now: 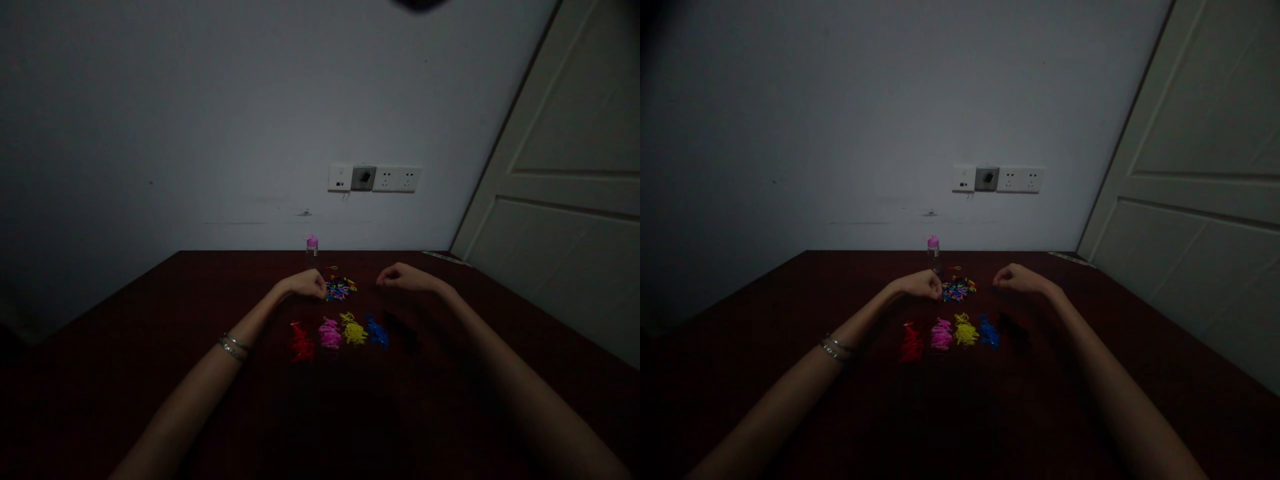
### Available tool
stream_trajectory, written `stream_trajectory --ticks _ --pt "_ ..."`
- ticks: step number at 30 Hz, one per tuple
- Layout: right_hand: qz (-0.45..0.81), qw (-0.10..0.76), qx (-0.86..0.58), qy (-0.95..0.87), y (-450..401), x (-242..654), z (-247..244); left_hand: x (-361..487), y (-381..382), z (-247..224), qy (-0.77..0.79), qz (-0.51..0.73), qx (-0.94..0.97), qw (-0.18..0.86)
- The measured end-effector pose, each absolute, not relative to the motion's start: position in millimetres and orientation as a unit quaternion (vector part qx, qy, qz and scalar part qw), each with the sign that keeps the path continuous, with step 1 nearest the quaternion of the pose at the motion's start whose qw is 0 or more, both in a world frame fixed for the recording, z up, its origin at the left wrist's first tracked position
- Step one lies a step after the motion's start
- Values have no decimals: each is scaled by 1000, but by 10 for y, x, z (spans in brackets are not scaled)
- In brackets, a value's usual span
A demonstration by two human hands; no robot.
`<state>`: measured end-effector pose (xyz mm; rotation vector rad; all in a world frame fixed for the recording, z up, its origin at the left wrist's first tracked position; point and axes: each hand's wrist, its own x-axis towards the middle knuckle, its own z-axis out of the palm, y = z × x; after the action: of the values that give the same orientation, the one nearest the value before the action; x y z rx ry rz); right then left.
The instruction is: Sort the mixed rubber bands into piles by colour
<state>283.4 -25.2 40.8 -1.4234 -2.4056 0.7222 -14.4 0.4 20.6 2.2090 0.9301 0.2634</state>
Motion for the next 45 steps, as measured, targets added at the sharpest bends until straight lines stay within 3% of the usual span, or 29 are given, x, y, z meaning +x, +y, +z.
stream_trajectory --ticks 10,19,24,29,37,45 --pt "252 131 -477 -832 -241 2838 380 752 -202 136 300 18 892 337" --pt "253 130 -473 -834 -210 2845 357 816 -137 -42 295 2 896 330" --pt "250 136 -473 -834 -213 2829 337 564 -43 40 293 55 881 366" --pt "235 152 -505 -817 -224 2784 299 59 198 83 347 190 844 363" --pt "205 208 -511 -809 -110 2649 41 -499 431 -188 489 331 724 357" --pt "122 241 -555 -787 237 2479 -109 -570 455 -344 512 411 650 383"
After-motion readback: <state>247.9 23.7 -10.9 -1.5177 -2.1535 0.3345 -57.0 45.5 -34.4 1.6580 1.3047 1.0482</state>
